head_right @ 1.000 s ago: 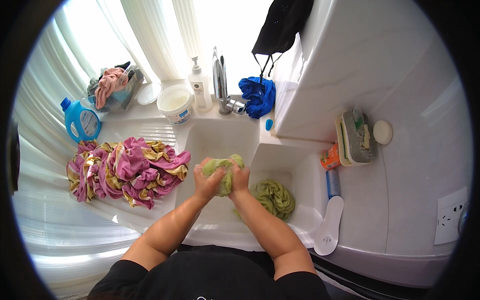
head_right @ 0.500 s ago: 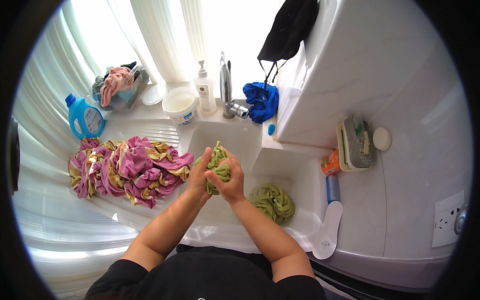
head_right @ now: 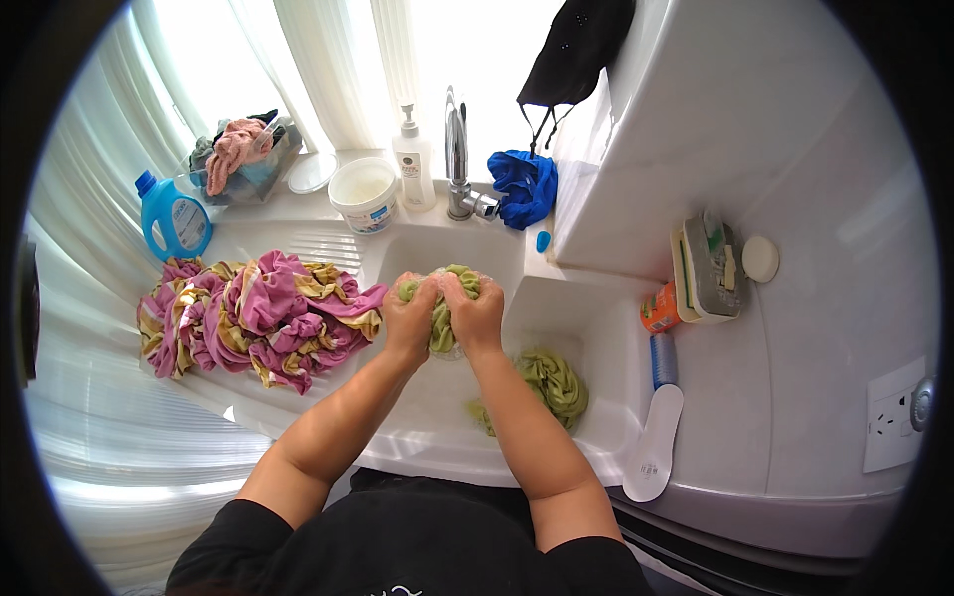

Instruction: The person hand-washes a piece of cloth in a sink, scrubs it against a ribbed washing board, rinses it under running water, and luego puts it inside a washing machine.

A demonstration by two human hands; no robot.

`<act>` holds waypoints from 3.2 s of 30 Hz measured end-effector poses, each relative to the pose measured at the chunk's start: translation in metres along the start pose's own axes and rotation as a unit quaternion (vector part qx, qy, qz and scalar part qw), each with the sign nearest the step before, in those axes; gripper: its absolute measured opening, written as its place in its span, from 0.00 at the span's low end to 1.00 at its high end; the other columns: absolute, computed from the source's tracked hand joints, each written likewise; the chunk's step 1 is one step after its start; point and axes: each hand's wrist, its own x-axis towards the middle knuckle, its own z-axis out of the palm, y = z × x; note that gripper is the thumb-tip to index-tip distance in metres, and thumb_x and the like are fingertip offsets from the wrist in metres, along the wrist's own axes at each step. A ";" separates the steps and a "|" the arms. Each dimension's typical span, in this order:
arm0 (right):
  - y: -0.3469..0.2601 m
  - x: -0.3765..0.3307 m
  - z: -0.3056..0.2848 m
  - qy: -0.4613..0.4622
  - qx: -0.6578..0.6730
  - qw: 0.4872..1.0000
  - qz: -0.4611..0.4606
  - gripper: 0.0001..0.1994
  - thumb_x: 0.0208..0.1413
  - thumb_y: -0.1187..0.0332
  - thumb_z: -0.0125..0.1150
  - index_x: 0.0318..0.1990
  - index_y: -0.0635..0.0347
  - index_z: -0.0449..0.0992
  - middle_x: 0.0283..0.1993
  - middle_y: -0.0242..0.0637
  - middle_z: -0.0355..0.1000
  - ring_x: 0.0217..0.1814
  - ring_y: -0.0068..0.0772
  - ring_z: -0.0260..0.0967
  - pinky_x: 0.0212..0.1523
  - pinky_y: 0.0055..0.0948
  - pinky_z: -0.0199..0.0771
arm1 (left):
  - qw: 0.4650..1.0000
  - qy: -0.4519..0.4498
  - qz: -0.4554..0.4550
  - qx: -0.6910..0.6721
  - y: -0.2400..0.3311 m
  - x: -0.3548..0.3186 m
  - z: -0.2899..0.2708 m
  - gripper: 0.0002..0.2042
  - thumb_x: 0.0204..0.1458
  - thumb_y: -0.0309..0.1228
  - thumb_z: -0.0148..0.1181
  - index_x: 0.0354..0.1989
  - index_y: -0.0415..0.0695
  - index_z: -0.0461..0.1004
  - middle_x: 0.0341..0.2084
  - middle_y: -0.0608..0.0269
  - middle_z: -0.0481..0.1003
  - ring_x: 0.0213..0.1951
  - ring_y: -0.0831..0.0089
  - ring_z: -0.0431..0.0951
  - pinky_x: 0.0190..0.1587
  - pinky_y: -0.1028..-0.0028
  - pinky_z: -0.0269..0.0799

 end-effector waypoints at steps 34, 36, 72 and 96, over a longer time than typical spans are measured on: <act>0.096 -0.076 -0.002 0.232 0.050 0.962 0.138 0.09 0.49 0.68 0.51 0.25 0.64 0.72 0.27 0.35 0.66 0.26 0.29 0.62 0.29 0.31 0.64 | 0.915 -0.106 0.181 0.345 -0.044 -0.043 -0.072 0.13 0.49 0.37 0.58 0.23 0.39 0.68 0.22 0.52 0.70 0.27 0.52 0.71 0.31 0.61 0.66; 0.083 -0.078 0.005 0.239 0.039 0.954 0.175 0.09 0.49 0.67 0.52 0.26 0.65 0.73 0.27 0.36 0.67 0.25 0.30 0.62 0.29 0.33 0.65 | 0.901 -0.135 0.090 0.403 -0.041 -0.043 -0.075 0.17 0.51 0.44 0.57 0.31 0.39 0.70 0.30 0.50 0.72 0.35 0.52 0.73 0.37 0.62 0.68; 0.424 -0.385 0.171 -0.009 0.278 0.890 0.361 0.17 0.54 0.66 0.53 0.51 0.61 0.69 0.42 0.36 0.71 0.41 0.32 0.71 0.43 0.30 0.72 | 0.683 -0.338 0.011 0.647 -0.090 -0.186 -0.556 0.12 0.45 0.26 0.55 0.41 0.44 0.75 0.62 0.65 0.56 0.43 0.58 0.74 0.46 0.63 0.73; 0.486 -0.484 0.252 0.024 0.216 0.913 0.345 0.16 0.57 0.68 0.55 0.51 0.64 0.69 0.46 0.38 0.72 0.48 0.36 0.70 0.52 0.34 0.68 | 0.955 0.064 -0.285 -0.052 -0.136 -0.295 -0.677 0.40 0.47 0.30 0.64 0.66 0.36 0.45 0.56 0.50 0.62 0.58 0.60 0.63 0.56 0.67 0.65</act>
